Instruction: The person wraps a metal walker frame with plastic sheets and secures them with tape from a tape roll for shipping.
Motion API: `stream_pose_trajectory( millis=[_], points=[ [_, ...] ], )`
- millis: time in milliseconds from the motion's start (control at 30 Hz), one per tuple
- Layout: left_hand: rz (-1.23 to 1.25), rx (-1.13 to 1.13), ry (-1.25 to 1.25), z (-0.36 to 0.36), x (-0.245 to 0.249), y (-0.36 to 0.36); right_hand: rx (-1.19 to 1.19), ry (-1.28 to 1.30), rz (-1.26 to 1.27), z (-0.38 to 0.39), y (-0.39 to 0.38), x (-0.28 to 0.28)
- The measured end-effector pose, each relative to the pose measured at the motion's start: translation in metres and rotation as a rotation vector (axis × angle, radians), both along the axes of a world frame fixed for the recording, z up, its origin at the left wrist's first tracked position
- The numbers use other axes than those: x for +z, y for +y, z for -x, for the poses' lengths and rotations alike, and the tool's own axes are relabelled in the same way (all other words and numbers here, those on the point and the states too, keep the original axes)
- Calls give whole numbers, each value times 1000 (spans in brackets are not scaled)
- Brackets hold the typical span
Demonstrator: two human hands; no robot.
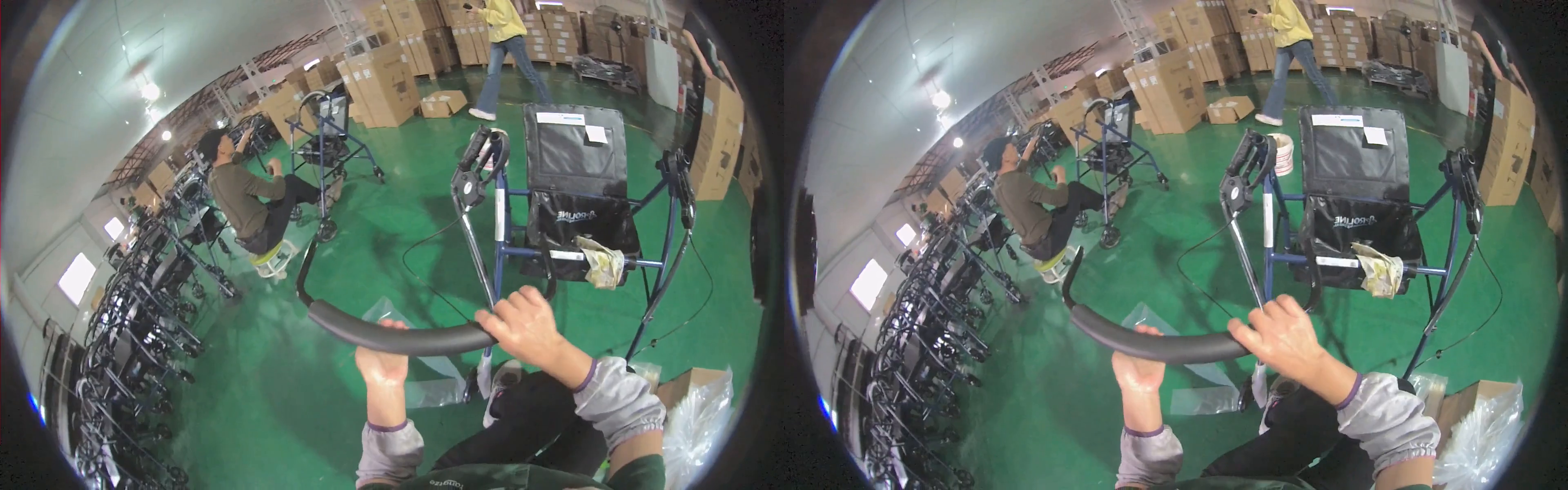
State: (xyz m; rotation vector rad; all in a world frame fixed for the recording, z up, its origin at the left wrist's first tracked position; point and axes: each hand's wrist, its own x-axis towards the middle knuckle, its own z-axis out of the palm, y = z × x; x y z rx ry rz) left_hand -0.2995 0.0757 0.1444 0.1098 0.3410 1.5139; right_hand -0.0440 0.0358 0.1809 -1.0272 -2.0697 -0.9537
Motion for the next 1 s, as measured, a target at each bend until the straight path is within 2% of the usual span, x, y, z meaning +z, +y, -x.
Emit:
stream_pose_trajectory(
  millis=[67,100,167,267,467,667,800,1000],
  points=[
    [206,133,468,-19,31,-2,-14,24,-7,-9,0,17],
    [264,171,584,-20,33,0,-11,31,-7,-15,-3,25],
    [162,71,973,-5,12,13,-23,126,71,-31,-12,44],
    [72,-27,1224,4,6,27,-9,312,216,-58,-35,74],
    [55,-166,1314,-8,15,55,-105,707,584,-106,-80,105],
    [55,-237,1301,-13,7,63,-193,724,708,-161,-131,98],
    [44,-258,1262,-19,10,61,-228,891,807,-164,-154,112],
    [-14,-289,1267,-34,21,49,-212,838,874,-153,-161,118]
  ],
)
